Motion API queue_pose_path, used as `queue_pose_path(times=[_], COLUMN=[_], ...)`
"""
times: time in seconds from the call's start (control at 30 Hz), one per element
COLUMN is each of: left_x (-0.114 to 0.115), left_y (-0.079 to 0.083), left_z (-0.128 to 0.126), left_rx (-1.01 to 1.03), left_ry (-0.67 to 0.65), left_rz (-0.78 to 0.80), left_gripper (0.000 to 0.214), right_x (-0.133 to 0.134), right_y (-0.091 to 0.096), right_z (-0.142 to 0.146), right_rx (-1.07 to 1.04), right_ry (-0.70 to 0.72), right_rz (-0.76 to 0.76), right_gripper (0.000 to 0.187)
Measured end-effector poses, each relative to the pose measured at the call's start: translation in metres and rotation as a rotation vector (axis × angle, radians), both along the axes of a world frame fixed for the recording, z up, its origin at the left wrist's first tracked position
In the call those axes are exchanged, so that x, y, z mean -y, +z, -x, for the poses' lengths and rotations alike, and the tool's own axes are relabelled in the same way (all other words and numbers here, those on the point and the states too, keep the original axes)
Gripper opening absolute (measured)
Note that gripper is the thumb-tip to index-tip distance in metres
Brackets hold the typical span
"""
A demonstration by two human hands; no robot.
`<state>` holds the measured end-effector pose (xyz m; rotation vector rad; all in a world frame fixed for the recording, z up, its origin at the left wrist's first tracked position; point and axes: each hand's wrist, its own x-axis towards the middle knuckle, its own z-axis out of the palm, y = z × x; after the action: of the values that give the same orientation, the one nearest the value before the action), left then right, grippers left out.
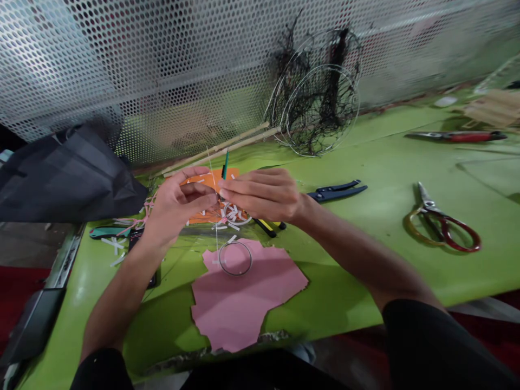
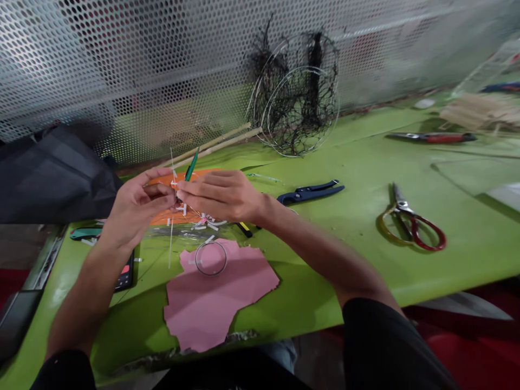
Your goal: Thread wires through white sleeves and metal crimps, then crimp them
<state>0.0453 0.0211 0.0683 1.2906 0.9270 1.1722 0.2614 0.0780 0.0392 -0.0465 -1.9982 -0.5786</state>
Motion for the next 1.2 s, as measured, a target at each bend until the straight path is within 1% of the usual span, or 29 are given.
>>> queue_pose_path(times=[0.2,0.3,0.4,0.5,0.63,0.77,0.87,0.93,1.07,1.13,1.2], left_x=[-0.002,-0.001,0.003,0.008,0.012,0.012,0.010,0.009,0.009,0.009,0.008], left_y=[-0.003,-0.002,0.000,0.002,0.002,-0.005,-0.011,-0.014,-0.017,-0.016,-0.014], left_z=[0.000,-0.002,-0.004,-0.006,-0.008,-0.009,-0.007,-0.005,0.000,0.001,0.001], left_rx=[-0.033,-0.078,-0.127,-0.176,-0.250,-0.321,-0.370,-0.389,-0.411,-0.408,-0.378], left_ry=[0.045,0.077,0.117,0.163,0.204,0.257,0.307,0.311,0.290,0.297,0.275], left_rz=[-0.033,-0.093,-0.169,-0.269,-0.456,-0.582,-0.666,-0.717,-0.762,-0.755,-0.734], left_gripper=[0.059,0.060,0.063,0.061,0.055,0.054,0.055,0.056,0.061,0.059,0.057], right_x=[-0.003,-0.004,-0.003,-0.001,0.003,0.004,0.004,0.005,0.007,0.007,0.007], right_y=[-0.003,-0.005,-0.006,-0.004,-0.002,-0.001,-0.002,-0.002,-0.002,-0.002,-0.002], right_z=[0.002,0.004,0.004,0.005,0.007,0.008,0.008,0.009,0.011,0.012,0.011], right_rx=[-0.028,-0.053,-0.065,-0.083,-0.123,-0.129,-0.145,-0.161,-0.177,-0.185,-0.203], right_ry=[0.053,0.080,0.103,0.136,0.180,0.155,0.150,0.171,0.239,0.246,0.239], right_rz=[0.008,0.031,0.096,0.164,0.264,0.313,0.340,0.369,0.437,0.453,0.454], right_gripper=[0.013,0.013,0.014,0.014,0.011,0.004,0.005,0.006,0.006,0.005,0.005])
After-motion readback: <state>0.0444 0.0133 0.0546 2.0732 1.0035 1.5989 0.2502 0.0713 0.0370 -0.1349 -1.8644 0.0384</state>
